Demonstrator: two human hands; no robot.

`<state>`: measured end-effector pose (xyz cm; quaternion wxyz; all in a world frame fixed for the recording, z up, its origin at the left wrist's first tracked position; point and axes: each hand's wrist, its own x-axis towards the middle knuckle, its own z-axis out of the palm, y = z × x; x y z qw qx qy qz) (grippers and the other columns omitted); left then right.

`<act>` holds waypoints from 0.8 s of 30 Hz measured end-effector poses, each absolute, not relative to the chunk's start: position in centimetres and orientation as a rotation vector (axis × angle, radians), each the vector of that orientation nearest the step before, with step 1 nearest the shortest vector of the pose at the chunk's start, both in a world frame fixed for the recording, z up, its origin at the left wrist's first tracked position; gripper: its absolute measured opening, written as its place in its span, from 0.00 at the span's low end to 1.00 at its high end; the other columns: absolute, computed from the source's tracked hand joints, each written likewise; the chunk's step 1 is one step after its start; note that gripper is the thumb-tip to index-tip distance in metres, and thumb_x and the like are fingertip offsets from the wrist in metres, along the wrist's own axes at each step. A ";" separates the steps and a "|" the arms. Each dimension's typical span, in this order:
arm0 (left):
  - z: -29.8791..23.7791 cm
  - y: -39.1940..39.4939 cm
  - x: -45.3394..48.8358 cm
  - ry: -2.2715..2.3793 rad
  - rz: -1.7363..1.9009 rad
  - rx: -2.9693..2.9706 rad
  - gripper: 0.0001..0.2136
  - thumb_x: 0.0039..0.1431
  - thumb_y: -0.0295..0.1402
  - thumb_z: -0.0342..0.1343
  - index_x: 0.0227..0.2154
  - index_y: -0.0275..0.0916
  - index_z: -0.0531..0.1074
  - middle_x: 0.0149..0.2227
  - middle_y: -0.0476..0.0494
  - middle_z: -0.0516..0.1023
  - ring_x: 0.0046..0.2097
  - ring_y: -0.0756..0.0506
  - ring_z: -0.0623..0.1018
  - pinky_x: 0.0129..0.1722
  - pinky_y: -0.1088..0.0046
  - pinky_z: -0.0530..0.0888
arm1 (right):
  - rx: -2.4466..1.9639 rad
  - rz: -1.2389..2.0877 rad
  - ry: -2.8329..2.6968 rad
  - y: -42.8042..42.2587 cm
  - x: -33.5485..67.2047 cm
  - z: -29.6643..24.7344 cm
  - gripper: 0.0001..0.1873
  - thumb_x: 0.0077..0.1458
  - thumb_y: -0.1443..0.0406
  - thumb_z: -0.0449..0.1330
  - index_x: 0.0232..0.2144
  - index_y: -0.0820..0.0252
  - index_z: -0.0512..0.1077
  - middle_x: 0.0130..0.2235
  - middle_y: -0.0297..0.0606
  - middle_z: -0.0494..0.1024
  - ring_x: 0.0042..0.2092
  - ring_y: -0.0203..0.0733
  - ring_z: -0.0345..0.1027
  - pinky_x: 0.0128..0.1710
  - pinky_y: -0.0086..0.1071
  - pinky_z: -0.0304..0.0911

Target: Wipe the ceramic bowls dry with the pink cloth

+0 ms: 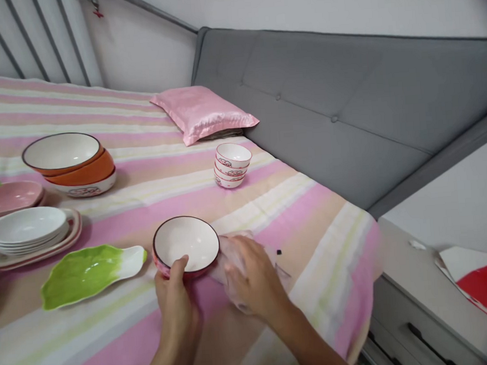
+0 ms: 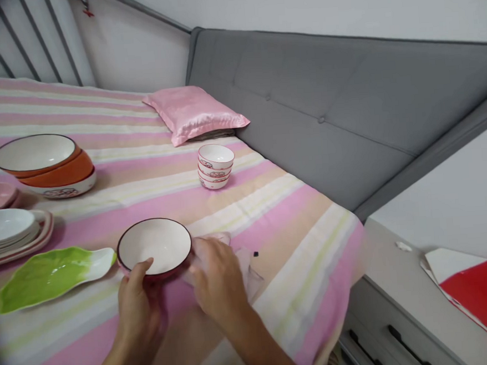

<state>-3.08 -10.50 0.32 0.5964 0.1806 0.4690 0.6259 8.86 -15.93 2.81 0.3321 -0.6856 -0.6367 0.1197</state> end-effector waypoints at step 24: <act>0.2 -10.9 -2.3 1.144 1.451 0.377 0.14 0.42 0.30 0.64 0.33 0.39 0.69 0.32 0.52 0.72 0.36 0.50 0.72 0.35 0.74 0.67 | -1.186 0.557 -0.064 -20.2 24.7 3.4 0.07 0.47 0.68 0.62 0.29 0.58 0.66 0.29 0.26 0.72 0.27 0.27 0.67 0.21 0.18 0.60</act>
